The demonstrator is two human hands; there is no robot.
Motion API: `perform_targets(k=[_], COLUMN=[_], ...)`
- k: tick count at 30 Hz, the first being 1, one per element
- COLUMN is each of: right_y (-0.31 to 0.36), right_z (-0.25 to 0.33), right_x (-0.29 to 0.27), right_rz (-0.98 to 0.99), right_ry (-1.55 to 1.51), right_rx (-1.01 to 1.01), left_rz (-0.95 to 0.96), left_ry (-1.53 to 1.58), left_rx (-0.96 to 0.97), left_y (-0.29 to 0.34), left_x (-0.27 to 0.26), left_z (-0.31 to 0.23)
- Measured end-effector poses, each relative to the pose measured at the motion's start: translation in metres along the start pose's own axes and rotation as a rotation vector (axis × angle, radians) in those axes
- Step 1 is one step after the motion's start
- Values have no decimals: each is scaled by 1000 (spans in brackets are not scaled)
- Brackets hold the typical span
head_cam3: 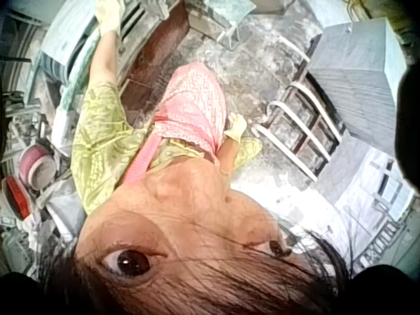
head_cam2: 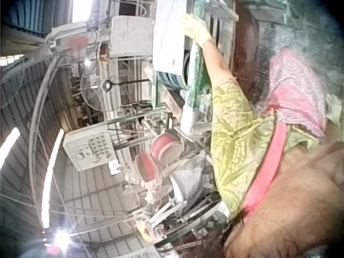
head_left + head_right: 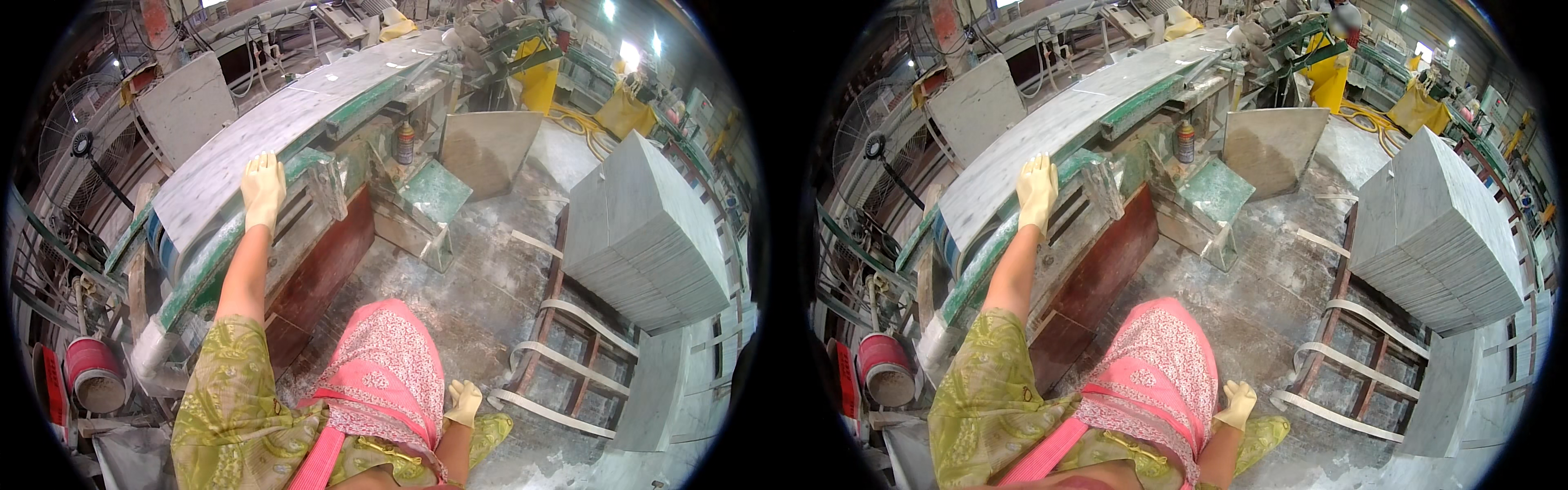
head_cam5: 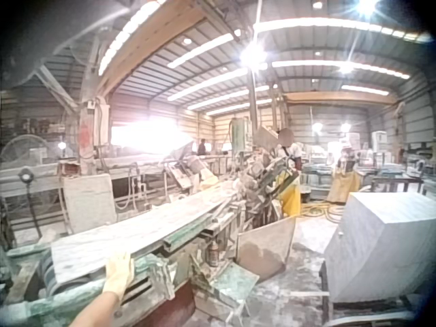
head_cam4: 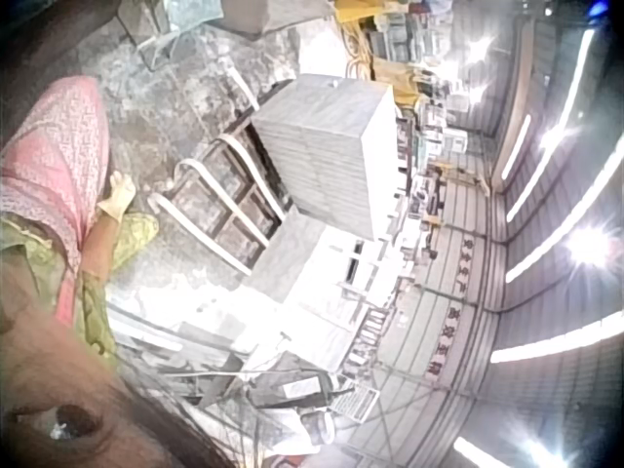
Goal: The person repeatedly picks up large flat panels from a conveyor belt and stacks them on a nearby rack. The person handles each panel by hand, lifts it, and places it on top of the existing stack.
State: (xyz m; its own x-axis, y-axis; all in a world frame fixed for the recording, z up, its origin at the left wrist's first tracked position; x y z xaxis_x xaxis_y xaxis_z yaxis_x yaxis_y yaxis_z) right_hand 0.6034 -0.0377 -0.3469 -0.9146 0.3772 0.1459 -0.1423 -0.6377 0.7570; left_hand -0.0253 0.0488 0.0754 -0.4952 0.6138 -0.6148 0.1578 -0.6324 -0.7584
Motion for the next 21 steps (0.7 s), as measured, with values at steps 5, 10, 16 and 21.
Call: perform_targets(k=[5, 10, 16, 21], right_y=[-8, -8, -6, -7], right_z=[-2, -3, -4, -2], right_x=[-3, -3, -2, -3], right_rz=[11, 9, 12, 3], right_ry=[28, 37, 30, 37], right_rx=[-13, -6, -9, -12], left_rz=[-13, -18, 1, 9], left_ry=[5, 0, 13, 3], left_rx=[9, 6, 0, 3], left_y=[-1, 1, 0, 0], left_x=[2, 3, 1, 4], left_z=[-1, 0, 0, 0])
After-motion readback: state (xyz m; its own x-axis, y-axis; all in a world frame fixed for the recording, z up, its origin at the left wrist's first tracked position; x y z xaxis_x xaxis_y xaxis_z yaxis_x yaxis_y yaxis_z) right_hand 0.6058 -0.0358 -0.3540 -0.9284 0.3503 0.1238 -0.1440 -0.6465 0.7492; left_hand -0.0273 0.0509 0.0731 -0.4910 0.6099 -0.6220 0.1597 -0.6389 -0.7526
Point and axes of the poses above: each hand's wrist, its own y-axis away from the middle knuckle, its own x-axis out of the palm, z = x × y, the point moved 10 cm from there along -y, towards the middle knuckle, and after that the axes turned 6 degrees about x, right-handed, at the moved point
